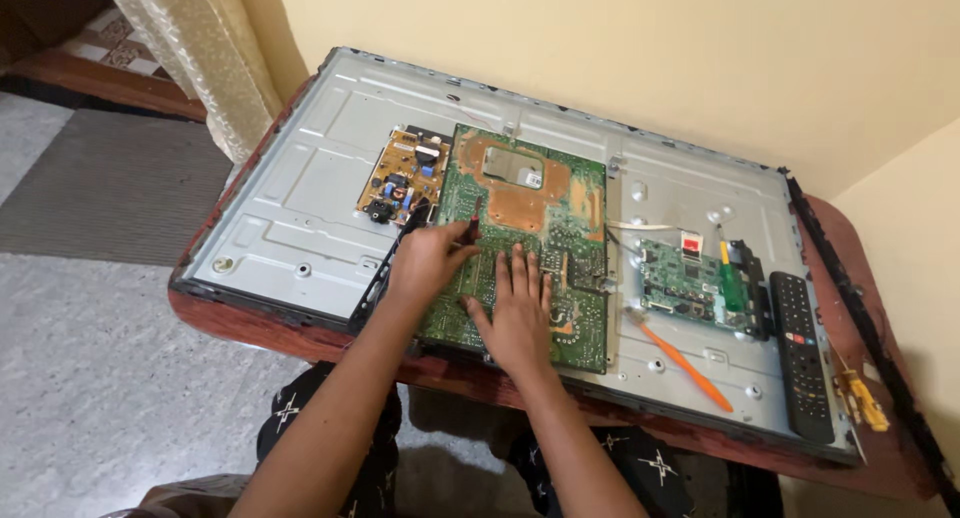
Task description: The person wipes a large green circuit board with a cloth, then flips it over and continues wiping the other side. The person also briefly touches a smaller circuit board nearby.
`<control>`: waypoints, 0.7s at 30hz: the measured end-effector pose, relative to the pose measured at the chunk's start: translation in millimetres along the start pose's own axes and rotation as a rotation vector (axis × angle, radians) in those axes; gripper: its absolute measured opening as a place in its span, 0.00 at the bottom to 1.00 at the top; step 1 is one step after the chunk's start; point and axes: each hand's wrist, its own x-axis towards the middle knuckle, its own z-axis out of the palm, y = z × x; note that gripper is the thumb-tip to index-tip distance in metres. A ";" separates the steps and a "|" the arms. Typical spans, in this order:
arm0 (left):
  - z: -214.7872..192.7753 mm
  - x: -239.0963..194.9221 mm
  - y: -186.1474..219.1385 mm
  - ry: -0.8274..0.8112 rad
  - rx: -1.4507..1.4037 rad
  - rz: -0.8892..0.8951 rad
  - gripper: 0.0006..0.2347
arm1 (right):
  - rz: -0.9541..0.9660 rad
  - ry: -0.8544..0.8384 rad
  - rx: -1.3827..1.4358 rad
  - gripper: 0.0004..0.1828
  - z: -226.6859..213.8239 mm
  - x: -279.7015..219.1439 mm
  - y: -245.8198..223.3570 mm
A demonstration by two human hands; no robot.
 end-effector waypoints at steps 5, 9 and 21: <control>-1.6 5.8 1.6 -0.045 0.130 -0.040 0.11 | 0.007 0.005 0.017 0.46 -1.7 -1.7 -2.6; -2.5 8.4 4.7 0.038 0.021 0.040 0.13 | 0.008 0.018 0.022 0.45 -7.1 -2.5 -6.2; 7.1 -5.2 11.2 0.017 0.298 0.015 0.10 | 0.018 0.029 0.031 0.46 -11.5 -1.7 -7.9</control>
